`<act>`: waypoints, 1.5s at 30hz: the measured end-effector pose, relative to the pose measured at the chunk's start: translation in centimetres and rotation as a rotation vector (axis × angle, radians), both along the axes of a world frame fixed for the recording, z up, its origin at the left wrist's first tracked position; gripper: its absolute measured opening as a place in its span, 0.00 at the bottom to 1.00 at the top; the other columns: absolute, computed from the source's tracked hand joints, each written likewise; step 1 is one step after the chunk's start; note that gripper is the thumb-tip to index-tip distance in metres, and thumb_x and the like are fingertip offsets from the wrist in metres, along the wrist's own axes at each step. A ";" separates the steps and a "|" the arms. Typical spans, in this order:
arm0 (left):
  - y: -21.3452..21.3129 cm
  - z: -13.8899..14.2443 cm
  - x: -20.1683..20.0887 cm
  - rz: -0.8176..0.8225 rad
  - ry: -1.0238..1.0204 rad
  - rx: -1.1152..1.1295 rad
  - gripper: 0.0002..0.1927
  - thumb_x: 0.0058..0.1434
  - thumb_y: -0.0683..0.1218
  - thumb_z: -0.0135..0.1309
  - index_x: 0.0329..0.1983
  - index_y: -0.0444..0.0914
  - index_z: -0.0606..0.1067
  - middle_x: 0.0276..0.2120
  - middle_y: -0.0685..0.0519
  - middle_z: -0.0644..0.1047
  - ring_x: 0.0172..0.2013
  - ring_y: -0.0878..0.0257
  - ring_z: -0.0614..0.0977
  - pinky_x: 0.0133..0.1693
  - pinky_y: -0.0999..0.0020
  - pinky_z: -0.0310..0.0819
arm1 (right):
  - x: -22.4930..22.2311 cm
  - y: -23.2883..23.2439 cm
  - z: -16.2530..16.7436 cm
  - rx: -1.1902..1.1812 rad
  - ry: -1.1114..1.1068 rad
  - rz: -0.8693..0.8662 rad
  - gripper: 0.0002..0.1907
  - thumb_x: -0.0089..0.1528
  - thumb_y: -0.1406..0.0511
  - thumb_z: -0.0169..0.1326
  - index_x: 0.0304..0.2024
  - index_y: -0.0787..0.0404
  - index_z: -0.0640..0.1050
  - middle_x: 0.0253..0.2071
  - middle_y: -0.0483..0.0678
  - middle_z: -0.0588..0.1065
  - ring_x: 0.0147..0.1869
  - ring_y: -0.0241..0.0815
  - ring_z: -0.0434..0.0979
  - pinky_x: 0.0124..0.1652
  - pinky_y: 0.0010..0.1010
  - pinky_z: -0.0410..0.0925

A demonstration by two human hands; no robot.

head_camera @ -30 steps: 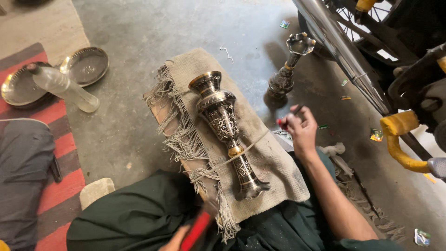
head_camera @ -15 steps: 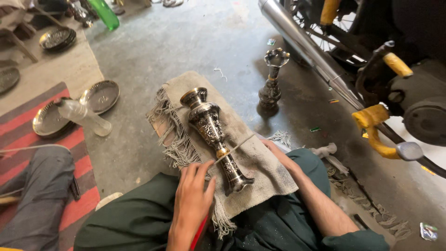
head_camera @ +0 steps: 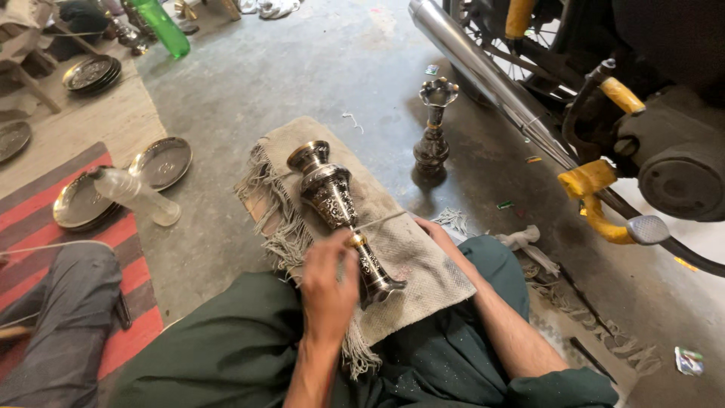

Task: The person sits on the floor with an engraved metal vase laid on a cloth-covered board. They hold a punch against the vase's surface with one hand and repeatedly strike it with a hammer using the other hand, repositioning the punch along the vase body to work the decorated surface.

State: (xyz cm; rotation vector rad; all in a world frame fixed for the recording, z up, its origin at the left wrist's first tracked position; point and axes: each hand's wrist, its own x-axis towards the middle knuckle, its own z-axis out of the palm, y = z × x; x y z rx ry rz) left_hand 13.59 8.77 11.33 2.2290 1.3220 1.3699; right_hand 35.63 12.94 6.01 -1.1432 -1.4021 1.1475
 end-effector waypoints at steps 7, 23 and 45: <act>-4.0 0.4 0.6 -0.292 0.232 0.138 0.14 0.59 0.44 0.61 0.46 0.35 0.76 0.46 0.46 0.75 0.52 0.46 0.76 0.57 0.51 0.68 | -0.1 1.4 -1.1 -0.098 0.273 -0.169 0.14 0.68 0.67 0.56 0.53 0.69 0.79 0.40 0.42 0.79 0.40 0.27 0.74 0.38 0.23 0.68; -2.1 -1.2 2.4 -0.486 0.250 0.227 0.13 0.61 0.39 0.57 0.50 0.33 0.77 0.35 0.49 0.73 0.40 0.54 0.79 0.56 0.55 0.77 | -2.1 2.4 -3.8 -0.266 0.459 0.003 0.13 0.66 0.70 0.54 0.53 0.66 0.76 0.44 0.47 0.77 0.47 0.34 0.74 0.46 0.30 0.71; -3.5 -0.6 6.3 -0.400 0.212 0.223 0.10 0.65 0.42 0.53 0.48 0.34 0.74 0.38 0.48 0.75 0.42 0.54 0.78 0.57 0.56 0.74 | 6.5 -6.6 -2.4 -0.161 0.036 -0.487 0.10 0.66 0.70 0.55 0.50 0.68 0.77 0.42 0.50 0.79 0.45 0.37 0.80 0.46 0.29 0.73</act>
